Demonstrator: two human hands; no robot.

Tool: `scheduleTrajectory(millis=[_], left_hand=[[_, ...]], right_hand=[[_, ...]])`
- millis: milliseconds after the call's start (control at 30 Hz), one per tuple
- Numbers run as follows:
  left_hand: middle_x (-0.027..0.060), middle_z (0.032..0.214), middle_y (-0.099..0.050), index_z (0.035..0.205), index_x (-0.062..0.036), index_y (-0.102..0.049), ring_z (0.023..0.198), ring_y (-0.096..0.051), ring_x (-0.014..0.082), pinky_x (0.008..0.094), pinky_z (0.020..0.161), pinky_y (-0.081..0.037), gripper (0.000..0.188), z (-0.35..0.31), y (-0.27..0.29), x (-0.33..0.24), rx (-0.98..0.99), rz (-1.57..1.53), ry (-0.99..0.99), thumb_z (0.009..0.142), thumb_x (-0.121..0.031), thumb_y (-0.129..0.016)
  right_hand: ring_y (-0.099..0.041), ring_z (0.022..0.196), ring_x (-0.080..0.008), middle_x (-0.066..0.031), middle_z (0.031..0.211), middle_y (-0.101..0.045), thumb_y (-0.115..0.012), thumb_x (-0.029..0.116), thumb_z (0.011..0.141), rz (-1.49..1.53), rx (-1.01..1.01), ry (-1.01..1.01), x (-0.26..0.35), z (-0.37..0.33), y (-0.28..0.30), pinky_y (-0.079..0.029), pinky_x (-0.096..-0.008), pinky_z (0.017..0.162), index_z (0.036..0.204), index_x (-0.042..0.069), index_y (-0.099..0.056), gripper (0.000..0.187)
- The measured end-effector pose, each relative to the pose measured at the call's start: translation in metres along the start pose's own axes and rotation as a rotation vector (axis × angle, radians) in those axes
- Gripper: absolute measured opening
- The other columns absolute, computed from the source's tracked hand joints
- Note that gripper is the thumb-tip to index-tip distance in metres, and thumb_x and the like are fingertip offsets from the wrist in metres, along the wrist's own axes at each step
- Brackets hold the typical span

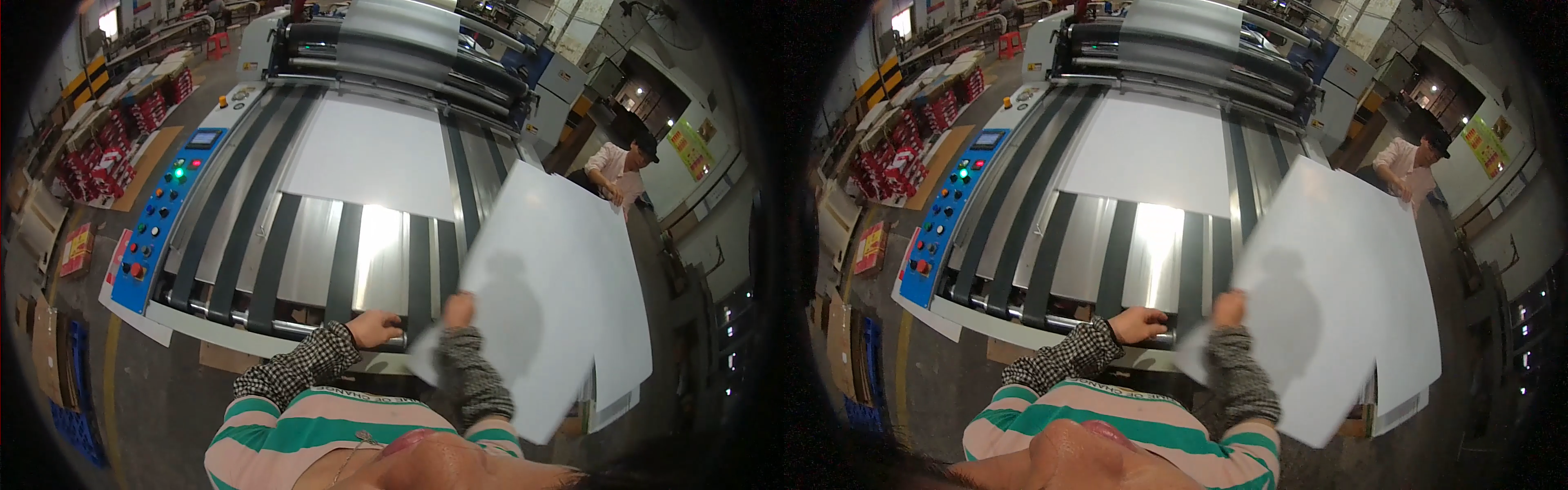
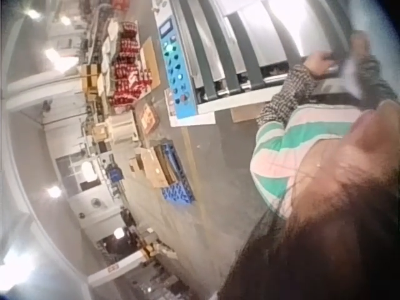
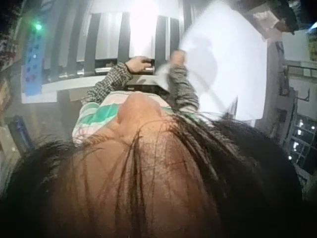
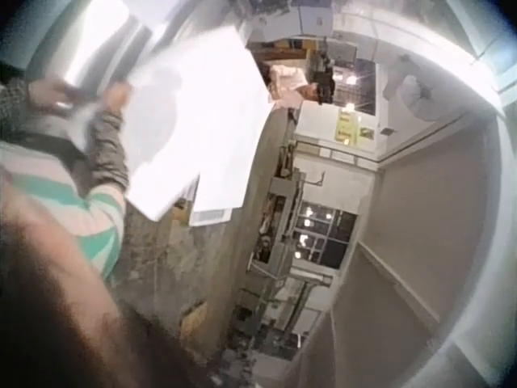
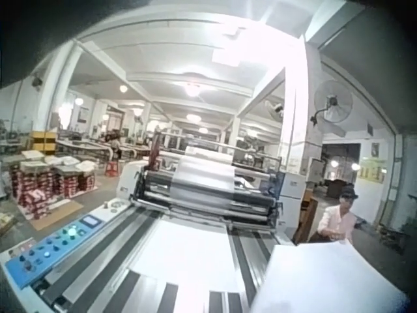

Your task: Operating a paper cutting and feeding machine to process large white sheets of material.

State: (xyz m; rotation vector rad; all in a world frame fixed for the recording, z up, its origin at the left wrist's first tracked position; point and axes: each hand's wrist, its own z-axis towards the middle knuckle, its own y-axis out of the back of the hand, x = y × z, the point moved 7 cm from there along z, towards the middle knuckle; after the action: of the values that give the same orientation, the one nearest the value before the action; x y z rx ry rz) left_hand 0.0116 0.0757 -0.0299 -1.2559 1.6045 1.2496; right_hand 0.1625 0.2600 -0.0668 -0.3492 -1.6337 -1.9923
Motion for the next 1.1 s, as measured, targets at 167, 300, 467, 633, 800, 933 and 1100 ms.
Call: scheduleTrajectory(millis=[167,300,467,633,800,933,1100], left_hand=[[0.0171,0.089,-0.059,0.098,0.0019,-0.054,0.083,-0.057,0.0252,0.0320,0.073,-0.044,0.032,-0.040,0.034,0.055,-0.283,0.158,0.073,0.069,-0.012,-0.051],[0.0099,0.087,-0.059,0.098,0.0030,-0.054,0.077,-0.055,0.0158,0.0272,0.070,-0.043,0.031,-0.099,0.086,0.081,-0.431,-0.258,0.169,0.069,-0.009,-0.050],[0.0090,0.093,-0.057,0.102,0.0047,-0.051,0.082,-0.052,0.0161,0.0268,0.074,-0.041,0.031,-0.175,0.124,0.112,-0.674,-0.434,0.260,0.073,-0.006,-0.048],[0.0091,0.093,-0.056,0.106,0.0052,-0.049,0.082,-0.052,0.0157,0.0257,0.074,-0.041,0.033,-0.220,0.113,0.120,-0.618,-0.606,0.319,0.074,-0.005,-0.049],[0.0122,0.097,-0.055,0.106,0.0075,-0.048,0.086,-0.052,0.0181,0.0274,0.078,-0.041,0.034,-0.226,0.125,0.135,-0.659,-0.707,0.354,0.073,-0.002,-0.050],[0.0135,0.096,-0.055,0.104,0.0083,-0.048,0.085,-0.052,0.0190,0.0281,0.078,-0.041,0.034,-0.198,0.155,0.133,-0.656,-0.692,0.321,0.072,-0.002,-0.052],[0.0085,0.074,-0.058,0.084,0.0054,-0.056,0.066,-0.055,0.0172,0.0289,0.061,-0.044,0.017,-0.174,0.199,0.139,-0.751,-0.471,0.313,0.070,-0.005,-0.054]], right_hand=[[-0.052,0.080,-0.0341,-0.0194,0.088,-0.057,-0.044,0.016,0.080,0.642,0.237,0.371,0.137,-0.090,-0.017,-0.041,-0.0398,0.074,0.076,-0.003,-0.056,0.023],[-0.053,0.083,-0.0309,-0.0180,0.087,-0.058,-0.049,0.010,0.077,0.516,0.092,0.439,0.098,-0.075,-0.009,-0.042,-0.0356,0.076,0.077,-0.006,-0.057,0.018],[-0.033,0.113,-0.0313,-0.0153,0.117,-0.045,-0.050,0.021,0.075,-0.099,0.070,0.143,0.046,-0.069,0.017,-0.021,-0.0517,0.093,0.097,0.007,-0.057,0.027],[-0.009,0.125,-0.0332,-0.0141,0.135,-0.020,-0.042,0.035,0.082,-0.241,0.378,0.237,0.054,-0.096,0.013,-0.004,-0.0531,0.098,0.126,0.013,-0.033,0.050],[-0.010,0.124,-0.0348,-0.0149,0.134,-0.021,-0.042,0.035,0.081,-0.206,0.376,0.288,0.069,-0.086,-0.004,-0.003,-0.0532,0.098,0.124,0.012,-0.035,0.049],[-0.010,0.125,-0.0344,-0.0146,0.135,-0.019,-0.041,0.036,0.082,-0.236,0.429,0.289,0.089,-0.056,-0.020,-0.004,-0.0525,0.098,0.126,0.013,-0.033,0.051],[-0.009,0.125,-0.0340,-0.0137,0.136,-0.017,-0.039,0.036,0.082,-0.275,0.459,0.284,0.114,-0.015,-0.044,-0.004,-0.0511,0.099,0.127,0.014,-0.030,0.051]])
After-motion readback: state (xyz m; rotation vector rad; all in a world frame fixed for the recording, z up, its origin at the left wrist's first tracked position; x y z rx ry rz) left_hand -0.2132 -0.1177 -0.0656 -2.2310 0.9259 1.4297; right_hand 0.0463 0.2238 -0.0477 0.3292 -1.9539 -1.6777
